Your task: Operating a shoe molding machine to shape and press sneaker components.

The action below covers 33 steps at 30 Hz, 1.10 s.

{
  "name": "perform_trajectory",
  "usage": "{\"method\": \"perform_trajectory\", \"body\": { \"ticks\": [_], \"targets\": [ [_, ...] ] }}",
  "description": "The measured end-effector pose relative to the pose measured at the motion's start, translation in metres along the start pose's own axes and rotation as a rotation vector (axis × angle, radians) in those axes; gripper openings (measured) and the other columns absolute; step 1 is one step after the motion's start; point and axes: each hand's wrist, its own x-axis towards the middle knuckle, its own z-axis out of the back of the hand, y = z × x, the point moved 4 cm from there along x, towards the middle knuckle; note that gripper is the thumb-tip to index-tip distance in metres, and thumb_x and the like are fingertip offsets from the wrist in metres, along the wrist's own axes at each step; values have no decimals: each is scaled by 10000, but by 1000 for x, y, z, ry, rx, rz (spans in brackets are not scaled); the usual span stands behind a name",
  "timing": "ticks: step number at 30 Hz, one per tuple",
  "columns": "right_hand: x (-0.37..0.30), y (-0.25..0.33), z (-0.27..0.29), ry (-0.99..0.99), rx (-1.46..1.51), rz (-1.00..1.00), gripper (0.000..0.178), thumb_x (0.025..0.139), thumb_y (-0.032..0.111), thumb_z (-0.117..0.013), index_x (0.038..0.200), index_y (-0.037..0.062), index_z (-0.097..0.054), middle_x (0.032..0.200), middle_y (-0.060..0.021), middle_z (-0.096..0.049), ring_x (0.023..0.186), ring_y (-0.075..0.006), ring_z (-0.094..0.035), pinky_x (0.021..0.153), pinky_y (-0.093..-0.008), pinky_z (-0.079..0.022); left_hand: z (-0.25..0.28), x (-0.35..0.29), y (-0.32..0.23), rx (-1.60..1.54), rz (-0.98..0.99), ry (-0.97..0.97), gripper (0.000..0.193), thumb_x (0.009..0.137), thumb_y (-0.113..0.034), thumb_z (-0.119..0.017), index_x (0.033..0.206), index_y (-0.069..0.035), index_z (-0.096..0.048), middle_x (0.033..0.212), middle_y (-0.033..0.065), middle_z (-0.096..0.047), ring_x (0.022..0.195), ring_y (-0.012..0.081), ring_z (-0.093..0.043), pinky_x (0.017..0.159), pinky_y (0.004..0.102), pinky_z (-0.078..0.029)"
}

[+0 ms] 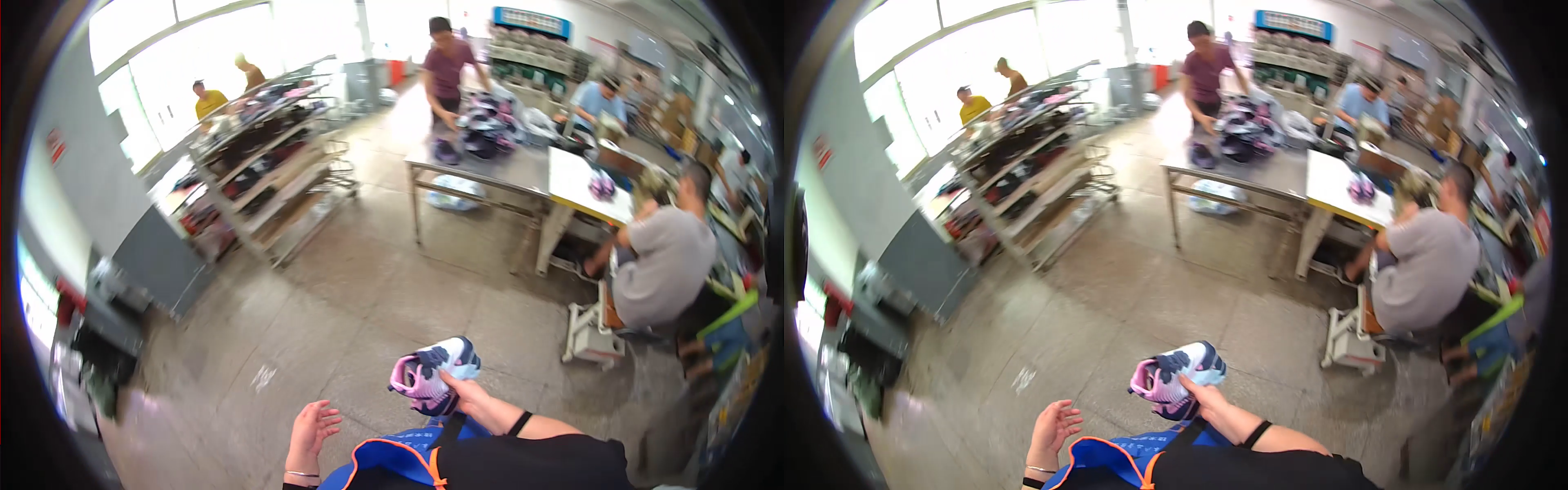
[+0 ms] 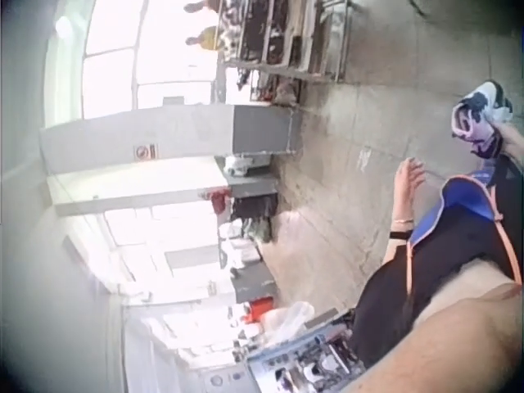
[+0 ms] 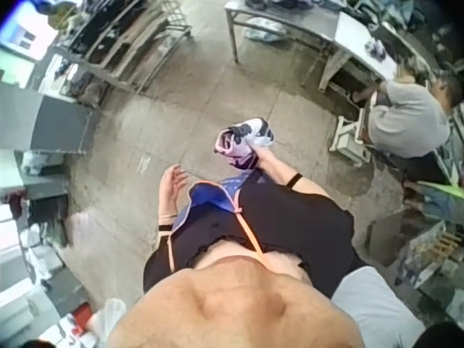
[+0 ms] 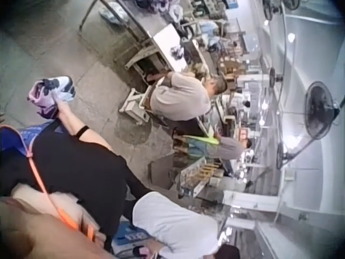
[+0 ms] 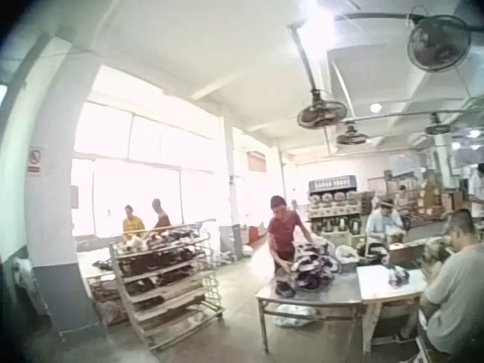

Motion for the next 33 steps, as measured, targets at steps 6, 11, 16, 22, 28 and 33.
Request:
{"method": "perform_trajectory", "body": {
  "ticks": [6, 11, 16, 22, 28, 33],
  "targets": [
    [57, 84, -14, -44, 245, 136, 409, 938, 257, -670, 1278, 64, -551, 1269, -99, -625, 1143, -268, -613, 997, -477, -496, -64, 127, -68, 123, 78, 62, 332, 1010, -294, -471, 1194, -32, -561, 972, 147, -677, 811, 267, -692, 663, 381, -585],
    [115, 141, -13, -68, 394, 209, 414, 949, 275, -645, 1303, 81, -547, 1306, -113, -606, 1194, -299, -582, 1036, -509, -461, -70, 253, -122, 164, 143, 80, 304, 1001, -281, -491, 1165, -38, -572, 958, 140, -679, 794, 266, -695, 657, 383, -584],
    [156, 235, -13, 86, 647, 305, 412, 976, 287, -594, 1303, 44, -533, 1280, -173, -609, 1131, -359, -619, 969, -562, -511, -133, 385, -216, 168, 72, 120, 269, 987, -278, -521, 1122, -55, -586, 915, 104, -668, 745, 234, -673, 616, 365, -559],
    [196, 344, 35, -398, 644, 760, 383, 957, 221, -634, 1300, 83, -538, 1278, -123, -618, 1169, -309, -603, 1025, -526, -476, -247, 509, -287, 344, 85, 300, 259, 978, -287, -537, 1087, -63, -606, 881, 95, -667, 750, 240, -670, 606, 369, -557],
    [196, 463, 61, -357, 792, 808, 424, 974, 300, -595, 1320, 62, -536, 1306, -156, -603, 1189, -352, -587, 1047, -545, -441, -362, 586, -297, 389, 153, 483, 235, 1006, -251, -499, 1100, -64, -605, 868, 86, -682, 744, 212, -676, 613, 342, -555],
    [213, 632, 153, -422, 704, 1016, 445, 925, 238, -673, 1270, -11, -543, 1229, -173, -631, 1073, -351, -641, 945, -507, -517, -417, 649, -287, 318, 233, 523, 242, 1007, -259, -505, 1098, -57, -602, 866, 100, -684, 723, 227, -683, 591, 354, -563]
  ]
}}
